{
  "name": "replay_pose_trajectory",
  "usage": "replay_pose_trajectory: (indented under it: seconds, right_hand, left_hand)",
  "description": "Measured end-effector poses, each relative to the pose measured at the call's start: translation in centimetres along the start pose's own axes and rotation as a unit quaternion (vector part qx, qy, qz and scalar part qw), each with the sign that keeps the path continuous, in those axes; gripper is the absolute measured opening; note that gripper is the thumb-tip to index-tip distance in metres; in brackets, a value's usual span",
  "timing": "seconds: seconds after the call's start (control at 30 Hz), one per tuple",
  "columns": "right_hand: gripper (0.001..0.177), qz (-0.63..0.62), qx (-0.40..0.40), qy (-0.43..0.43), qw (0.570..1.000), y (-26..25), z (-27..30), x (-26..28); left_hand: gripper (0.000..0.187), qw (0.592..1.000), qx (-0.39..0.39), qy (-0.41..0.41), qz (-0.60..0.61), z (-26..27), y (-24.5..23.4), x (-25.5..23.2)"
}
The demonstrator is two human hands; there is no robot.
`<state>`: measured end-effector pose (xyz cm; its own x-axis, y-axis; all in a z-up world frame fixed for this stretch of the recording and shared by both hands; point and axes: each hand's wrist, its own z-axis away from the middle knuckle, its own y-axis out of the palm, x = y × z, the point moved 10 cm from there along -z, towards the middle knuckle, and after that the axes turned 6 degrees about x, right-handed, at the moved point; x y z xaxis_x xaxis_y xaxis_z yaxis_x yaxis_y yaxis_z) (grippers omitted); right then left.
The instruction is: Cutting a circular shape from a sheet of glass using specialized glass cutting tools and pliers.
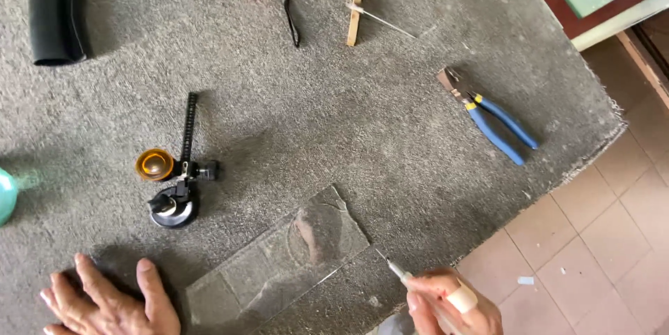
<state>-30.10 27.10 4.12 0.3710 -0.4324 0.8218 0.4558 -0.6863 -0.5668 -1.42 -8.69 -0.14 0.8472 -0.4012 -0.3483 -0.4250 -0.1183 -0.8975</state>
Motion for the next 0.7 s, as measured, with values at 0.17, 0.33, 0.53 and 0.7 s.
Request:
replay_pose_trajectory:
  seconds: [0.17,0.33,0.53,0.7]
  right_hand:
    - [0.008,-0.139,0.08,0.032,0.987,3.0,-1.8,-0.1]
    - [0.01,-0.114,0.152,0.119,0.975,7.9,-5.6,3.7]
    - [0.018,-0.126,0.22,0.118,0.96,11.3,-7.3,5.5]
    - [0.014,-0.059,0.268,0.094,0.957,12.6,-7.7,6.2]
  left_hand:
    - [0.081,0.993,0.061,-0.084,-0.057,-1.2,-0.9,0.1]
    - [0.082,0.99,0.073,-0.112,-0.039,-1.6,-0.8,0.1]
    - [0.081,0.988,0.083,-0.126,-0.014,-1.6,-0.9,0.3]
    - [0.08,0.99,0.087,-0.11,-0.014,-1.7,-0.9,-0.1]
